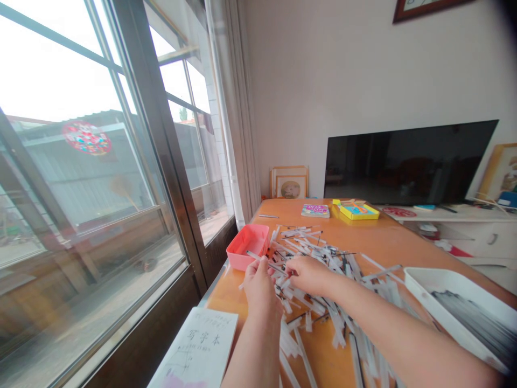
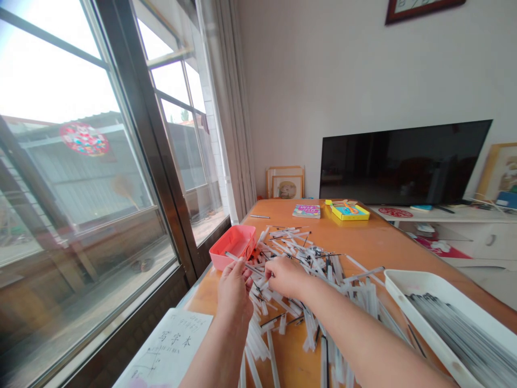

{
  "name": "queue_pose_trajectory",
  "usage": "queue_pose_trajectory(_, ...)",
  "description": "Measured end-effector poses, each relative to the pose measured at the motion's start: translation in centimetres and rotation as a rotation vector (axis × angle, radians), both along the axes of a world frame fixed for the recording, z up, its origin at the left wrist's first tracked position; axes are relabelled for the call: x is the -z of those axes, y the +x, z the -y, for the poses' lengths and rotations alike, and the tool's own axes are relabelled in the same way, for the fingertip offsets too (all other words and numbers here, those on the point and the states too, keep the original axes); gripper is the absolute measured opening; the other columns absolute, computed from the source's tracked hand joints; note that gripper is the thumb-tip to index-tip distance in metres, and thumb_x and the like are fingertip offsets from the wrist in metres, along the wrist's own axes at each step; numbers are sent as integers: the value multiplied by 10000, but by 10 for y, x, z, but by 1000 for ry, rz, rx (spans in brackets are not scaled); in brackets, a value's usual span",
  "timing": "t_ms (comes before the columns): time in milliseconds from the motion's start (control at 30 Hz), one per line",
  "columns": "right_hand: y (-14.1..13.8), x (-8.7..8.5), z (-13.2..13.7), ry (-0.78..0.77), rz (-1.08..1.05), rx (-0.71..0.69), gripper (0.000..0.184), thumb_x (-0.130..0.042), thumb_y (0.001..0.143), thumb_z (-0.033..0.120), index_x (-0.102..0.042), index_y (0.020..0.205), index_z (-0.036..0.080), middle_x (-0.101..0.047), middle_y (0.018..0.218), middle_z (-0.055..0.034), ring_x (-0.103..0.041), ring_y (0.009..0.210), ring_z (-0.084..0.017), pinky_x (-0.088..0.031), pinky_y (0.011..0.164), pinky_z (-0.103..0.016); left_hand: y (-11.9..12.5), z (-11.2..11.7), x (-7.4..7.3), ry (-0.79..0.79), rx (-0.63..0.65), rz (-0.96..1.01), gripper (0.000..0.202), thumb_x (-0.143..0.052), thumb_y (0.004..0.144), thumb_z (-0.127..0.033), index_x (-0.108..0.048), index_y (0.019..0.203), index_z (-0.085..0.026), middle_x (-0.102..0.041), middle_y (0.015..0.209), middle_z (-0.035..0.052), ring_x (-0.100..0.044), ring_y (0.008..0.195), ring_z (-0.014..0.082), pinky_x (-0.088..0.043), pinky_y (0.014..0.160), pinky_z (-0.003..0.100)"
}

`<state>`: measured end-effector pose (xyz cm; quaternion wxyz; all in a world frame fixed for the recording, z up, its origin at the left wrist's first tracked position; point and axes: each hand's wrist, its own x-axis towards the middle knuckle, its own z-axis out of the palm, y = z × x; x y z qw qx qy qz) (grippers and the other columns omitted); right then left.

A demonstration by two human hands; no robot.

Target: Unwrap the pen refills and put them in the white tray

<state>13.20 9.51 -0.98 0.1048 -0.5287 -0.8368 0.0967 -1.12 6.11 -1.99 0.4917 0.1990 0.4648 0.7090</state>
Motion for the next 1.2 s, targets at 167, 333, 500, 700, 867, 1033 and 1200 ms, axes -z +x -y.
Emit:
queue_pose_trajectory(167, -13, 5, 7, 60, 48, -20, 216, -638, 719, 206, -718, 917, 243, -671, 1030, -66, -624, 895, -228, -369, 705, -286, 0, 0, -3, 6, -19, 12, 360, -780, 701, -435, -588, 865, -179, -603, 774, -6, -542, 623, 85, -377, 555, 195)
queue_pose_trajectory(333, -16, 6, 11, 100, 36, 8, 175, -604, 773, 197, -697, 918, 227, -658, 1036, -78, -610, 956, -238, -374, 753, -298, 0, -1, -3, 10, -4, 16, 418, -805, 664, -479, -592, 858, -176, -608, 754, -9, -544, 597, 84, -388, 554, 204)
queue_pose_trajectory(500, -5, -3, 16, 87, -73, 67, 89, -595, 825, 246, -654, 885, 216, -682, 964, -56, -603, 897, -204, -362, 720, -277, 0, 0, -7, 37, -1, 23, 386, -793, 688, -447, -591, 876, -177, -635, 789, 2, -560, 612, 83, -382, 551, 193)
queue_pose_trajectory(700, 24, -2, 48, -47, -361, 146, 99, -497, 877, 243, -578, 916, 204, -648, 742, 4, -589, 671, -132, -389, 591, -223, 7, 7, -15, 73, 56, 81, 349, -783, 711, -422, -588, 866, -177, -660, 804, 18, -560, 600, 75, -385, 550, 184)
queue_pose_trajectory(867, 39, -4, 86, -292, -918, 249, 275, -624, 795, 334, -601, 1030, 193, -628, 806, 4, -583, 680, -142, -434, 537, -221, 22, 15, -16, 128, 182, 117, 359, -804, 703, -408, -586, 858, -168, -678, 827, 40, -560, 596, 77, -403, 556, 190)
queue_pose_trajectory(1033, 46, -7, 109, -333, -1029, 333, 352, -663, 768, 458, -636, 1005, 199, -608, 704, 24, -526, 554, -119, -365, 458, -210, 33, 22, -16, 176, 286, 93, 390, -829, 685, -420, -593, 842, -152, -669, 802, 45, -516, 568, 64, -404, 559, 194)
queue_pose_trajectory(1200, 48, -10, 115, -360, -1119, 303, 399, -688, 756, 504, -625, 1006, 200, -645, 734, 10, -552, 563, -119, -406, 474, -213, 39, 25, -16, 199, 319, 80, 424, -846, 656, -445, -598, 831, -150, -656, 796, 37, -503, 564, 61, -396, 560, 198)
